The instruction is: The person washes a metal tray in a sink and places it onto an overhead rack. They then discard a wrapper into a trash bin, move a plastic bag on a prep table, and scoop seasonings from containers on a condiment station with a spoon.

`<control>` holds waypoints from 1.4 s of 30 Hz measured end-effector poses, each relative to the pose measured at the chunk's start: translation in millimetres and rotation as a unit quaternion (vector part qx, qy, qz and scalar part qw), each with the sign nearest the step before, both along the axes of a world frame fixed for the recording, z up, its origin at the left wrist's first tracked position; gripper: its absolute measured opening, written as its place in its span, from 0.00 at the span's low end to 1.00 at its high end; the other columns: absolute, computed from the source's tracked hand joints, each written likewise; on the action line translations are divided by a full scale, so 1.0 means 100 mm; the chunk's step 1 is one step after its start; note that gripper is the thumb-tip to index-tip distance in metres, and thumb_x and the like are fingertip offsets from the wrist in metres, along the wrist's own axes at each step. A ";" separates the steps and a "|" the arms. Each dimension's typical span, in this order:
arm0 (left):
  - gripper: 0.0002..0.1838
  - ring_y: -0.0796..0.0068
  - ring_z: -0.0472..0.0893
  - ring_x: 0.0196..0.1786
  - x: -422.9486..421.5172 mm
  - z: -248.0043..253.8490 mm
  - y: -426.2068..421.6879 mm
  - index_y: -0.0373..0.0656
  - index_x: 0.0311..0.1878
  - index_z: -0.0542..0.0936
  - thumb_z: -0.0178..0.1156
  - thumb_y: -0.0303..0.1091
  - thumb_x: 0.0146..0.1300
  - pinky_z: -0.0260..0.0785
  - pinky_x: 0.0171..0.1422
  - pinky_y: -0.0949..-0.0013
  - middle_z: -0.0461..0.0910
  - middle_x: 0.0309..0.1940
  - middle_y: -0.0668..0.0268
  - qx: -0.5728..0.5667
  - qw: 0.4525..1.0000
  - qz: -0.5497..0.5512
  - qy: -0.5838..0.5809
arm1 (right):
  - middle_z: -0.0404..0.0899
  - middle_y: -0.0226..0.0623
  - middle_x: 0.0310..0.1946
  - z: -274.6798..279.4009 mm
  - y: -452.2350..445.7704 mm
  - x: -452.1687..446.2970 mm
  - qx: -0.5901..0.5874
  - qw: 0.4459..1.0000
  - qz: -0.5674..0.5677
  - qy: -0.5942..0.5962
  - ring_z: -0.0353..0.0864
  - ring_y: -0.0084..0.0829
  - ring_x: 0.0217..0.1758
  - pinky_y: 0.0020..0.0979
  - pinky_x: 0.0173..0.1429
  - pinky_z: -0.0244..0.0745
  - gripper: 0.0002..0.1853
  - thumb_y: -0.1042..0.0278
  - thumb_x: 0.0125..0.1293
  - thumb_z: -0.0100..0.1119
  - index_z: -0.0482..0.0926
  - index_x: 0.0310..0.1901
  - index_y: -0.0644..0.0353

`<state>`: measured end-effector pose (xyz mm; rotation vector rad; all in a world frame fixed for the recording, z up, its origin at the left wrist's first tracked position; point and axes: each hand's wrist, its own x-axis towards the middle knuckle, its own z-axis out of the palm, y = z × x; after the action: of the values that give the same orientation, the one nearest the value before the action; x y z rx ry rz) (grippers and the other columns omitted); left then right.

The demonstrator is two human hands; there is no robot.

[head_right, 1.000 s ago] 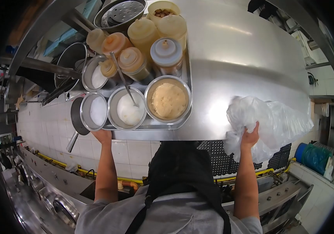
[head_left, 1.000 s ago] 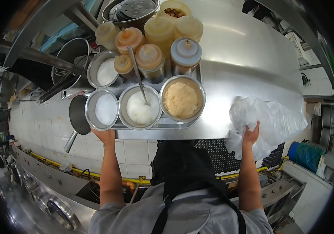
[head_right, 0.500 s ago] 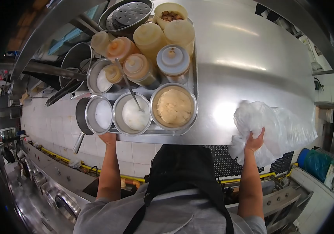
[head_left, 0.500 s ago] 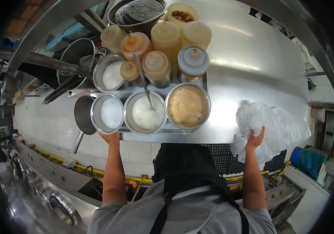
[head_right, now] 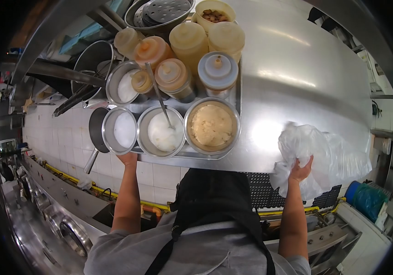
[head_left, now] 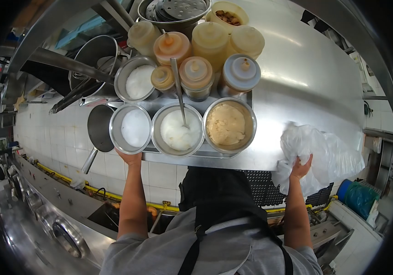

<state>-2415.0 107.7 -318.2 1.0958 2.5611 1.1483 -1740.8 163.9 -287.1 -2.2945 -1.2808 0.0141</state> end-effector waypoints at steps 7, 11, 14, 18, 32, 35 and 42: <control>0.43 0.65 0.73 0.58 0.10 0.13 0.08 0.37 0.61 0.64 0.76 0.27 0.40 0.64 0.64 0.64 0.71 0.55 0.59 0.042 0.999 0.011 -0.008 | 0.71 0.57 0.60 -0.07 0.00 0.07 0.009 1.000 0.009 -0.011 0.70 0.54 0.62 0.40 0.66 0.64 0.39 0.62 0.50 0.69 0.66 0.64 0.67; 0.39 0.64 0.74 0.56 0.14 0.24 0.10 0.37 0.56 0.66 0.76 0.29 0.41 0.64 0.62 0.64 0.72 0.53 0.59 0.037 0.999 -0.007 0.039 | 0.70 0.58 0.59 -0.09 -0.01 0.09 0.015 1.000 0.018 -0.016 0.69 0.54 0.62 0.41 0.66 0.64 0.39 0.61 0.51 0.68 0.66 0.64 0.68; 0.33 0.58 0.74 0.51 0.18 0.30 0.13 0.37 0.52 0.70 0.74 0.31 0.43 0.65 0.56 0.62 0.73 0.46 0.58 0.052 0.994 -0.010 0.094 | 0.70 0.58 0.59 -0.12 -0.02 0.13 0.017 0.999 0.027 -0.022 0.69 0.55 0.62 0.41 0.67 0.64 0.38 0.60 0.52 0.67 0.66 0.64 0.68; 0.22 0.53 0.71 0.47 0.19 0.34 0.15 0.40 0.45 0.76 0.70 0.34 0.46 0.64 0.51 0.56 0.73 0.42 0.57 0.070 0.982 -0.028 0.172 | 0.74 0.61 0.55 -0.12 0.00 0.10 0.056 0.994 0.053 -0.073 0.72 0.57 0.58 0.42 0.62 0.67 0.36 0.66 0.51 0.66 0.67 0.62 0.69; 0.14 0.49 0.71 0.40 0.15 0.38 0.16 0.37 0.40 0.75 0.59 0.37 0.56 0.65 0.47 0.53 0.74 0.34 0.54 0.048 0.969 -0.032 0.241 | 0.70 0.54 0.60 0.01 0.03 0.00 0.001 0.999 0.028 -0.027 0.68 0.54 0.63 0.40 0.66 0.64 0.35 0.64 0.55 0.66 0.66 0.64 0.65; 0.12 0.49 0.72 0.41 0.15 0.39 0.16 0.36 0.40 0.75 0.58 0.34 0.56 0.65 0.47 0.53 0.75 0.35 0.54 0.046 0.966 -0.025 0.252 | 0.70 0.54 0.60 0.06 0.04 -0.04 -0.009 0.999 0.023 -0.021 0.68 0.54 0.63 0.40 0.66 0.64 0.35 0.65 0.55 0.66 0.66 0.64 0.66; 0.09 0.53 0.74 0.42 0.20 0.44 0.16 0.36 0.38 0.77 0.57 0.31 0.57 0.67 0.48 0.56 0.77 0.36 0.56 0.040 0.968 0.009 0.249 | 0.71 0.53 0.60 0.12 0.03 -0.10 -0.012 0.999 0.030 -0.033 0.68 0.53 0.63 0.40 0.66 0.64 0.34 0.66 0.56 0.65 0.66 0.63 0.66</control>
<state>-2394.8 124.0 -274.0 1.5533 2.9089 1.1021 -1750.4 166.8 -275.5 -2.2929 -1.3891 -0.0269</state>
